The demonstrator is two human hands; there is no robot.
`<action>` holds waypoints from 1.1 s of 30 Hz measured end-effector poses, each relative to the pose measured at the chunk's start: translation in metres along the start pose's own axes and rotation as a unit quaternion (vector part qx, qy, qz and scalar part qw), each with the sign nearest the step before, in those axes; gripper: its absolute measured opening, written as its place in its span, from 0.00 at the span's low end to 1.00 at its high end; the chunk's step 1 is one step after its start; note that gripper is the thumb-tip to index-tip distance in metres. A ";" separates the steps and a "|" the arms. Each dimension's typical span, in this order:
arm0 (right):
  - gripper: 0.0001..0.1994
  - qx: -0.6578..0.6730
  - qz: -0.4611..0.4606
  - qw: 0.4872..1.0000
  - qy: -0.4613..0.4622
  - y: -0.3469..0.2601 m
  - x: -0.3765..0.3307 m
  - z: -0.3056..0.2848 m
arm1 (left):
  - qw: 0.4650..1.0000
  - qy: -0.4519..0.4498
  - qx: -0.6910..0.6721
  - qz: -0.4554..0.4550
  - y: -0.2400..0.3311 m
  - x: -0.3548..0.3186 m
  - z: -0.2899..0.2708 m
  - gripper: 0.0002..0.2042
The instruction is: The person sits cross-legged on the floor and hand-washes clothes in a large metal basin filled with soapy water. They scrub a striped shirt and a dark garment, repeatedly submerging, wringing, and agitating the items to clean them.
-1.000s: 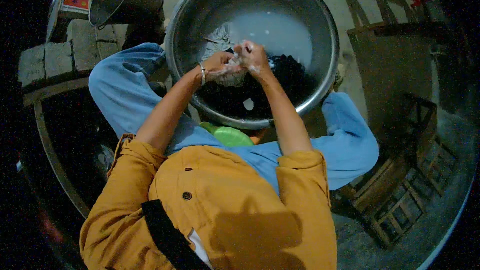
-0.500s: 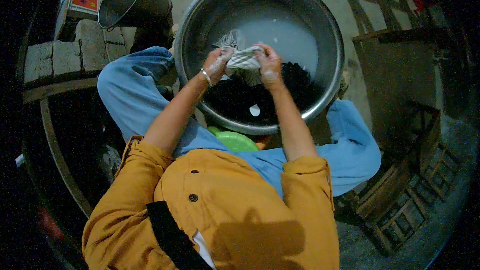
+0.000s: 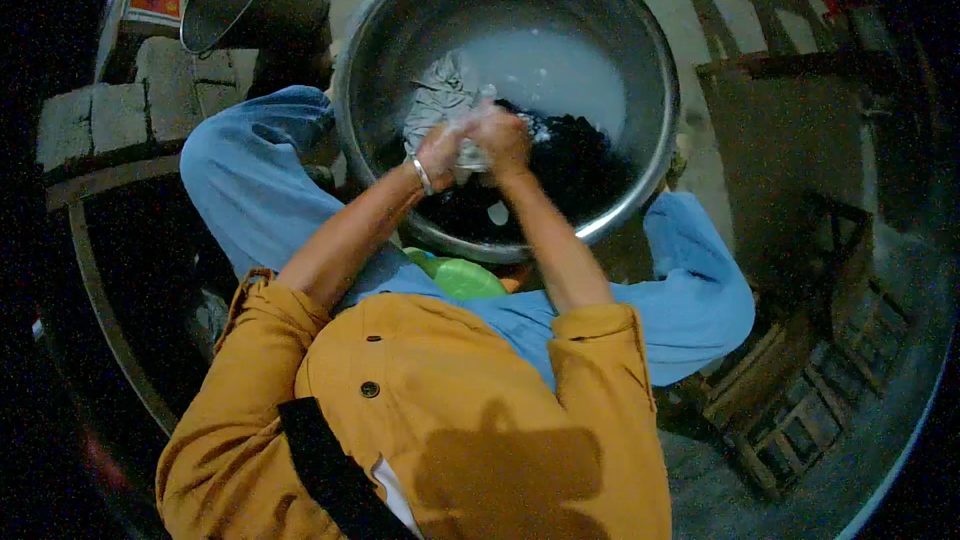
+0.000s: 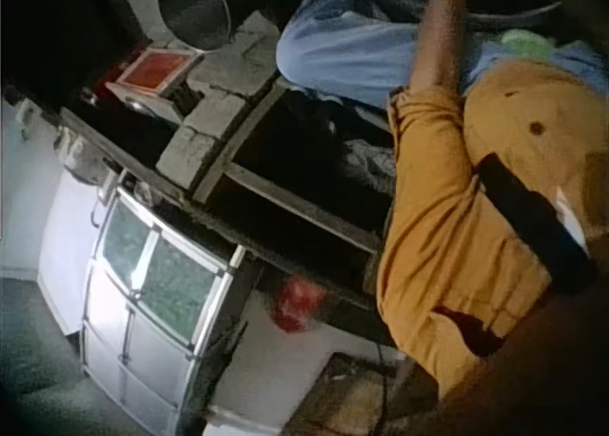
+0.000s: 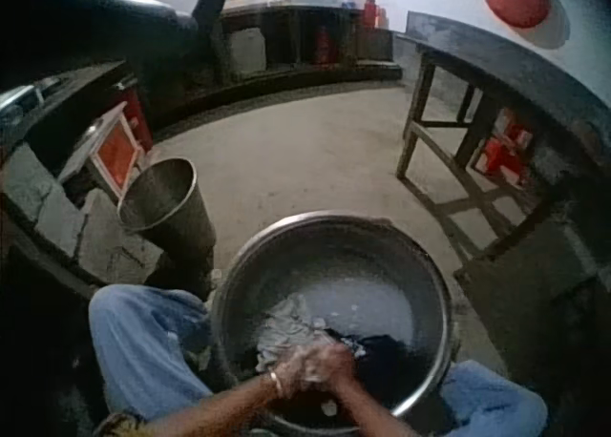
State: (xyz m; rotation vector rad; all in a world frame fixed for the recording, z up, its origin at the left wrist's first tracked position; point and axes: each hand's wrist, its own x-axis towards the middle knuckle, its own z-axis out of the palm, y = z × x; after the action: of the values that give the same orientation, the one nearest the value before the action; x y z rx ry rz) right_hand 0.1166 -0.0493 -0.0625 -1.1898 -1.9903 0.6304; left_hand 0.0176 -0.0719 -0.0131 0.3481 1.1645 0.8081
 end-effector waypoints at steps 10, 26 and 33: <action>0.18 0.109 0.159 0.925 -0.327 0.024 0.021 -0.057 | 0.936 -0.056 0.325 0.123 0.048 0.013 -0.048 0.17; 0.08 0.004 0.009 0.999 0.035 -0.055 0.014 0.001 | 0.973 -0.094 -0.211 -0.016 -0.031 0.043 -0.042 0.09; 0.04 0.008 -0.078 0.996 0.052 -0.033 0.000 0.018 | 1.000 0.010 -0.016 -0.009 -0.013 0.021 -0.026 0.11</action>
State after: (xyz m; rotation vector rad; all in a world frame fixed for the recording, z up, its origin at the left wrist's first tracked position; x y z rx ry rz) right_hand 0.0844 -0.0649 -0.0502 -1.0258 -1.9640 0.4944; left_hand 0.0018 -0.0700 -0.0454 0.3038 1.1705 0.8142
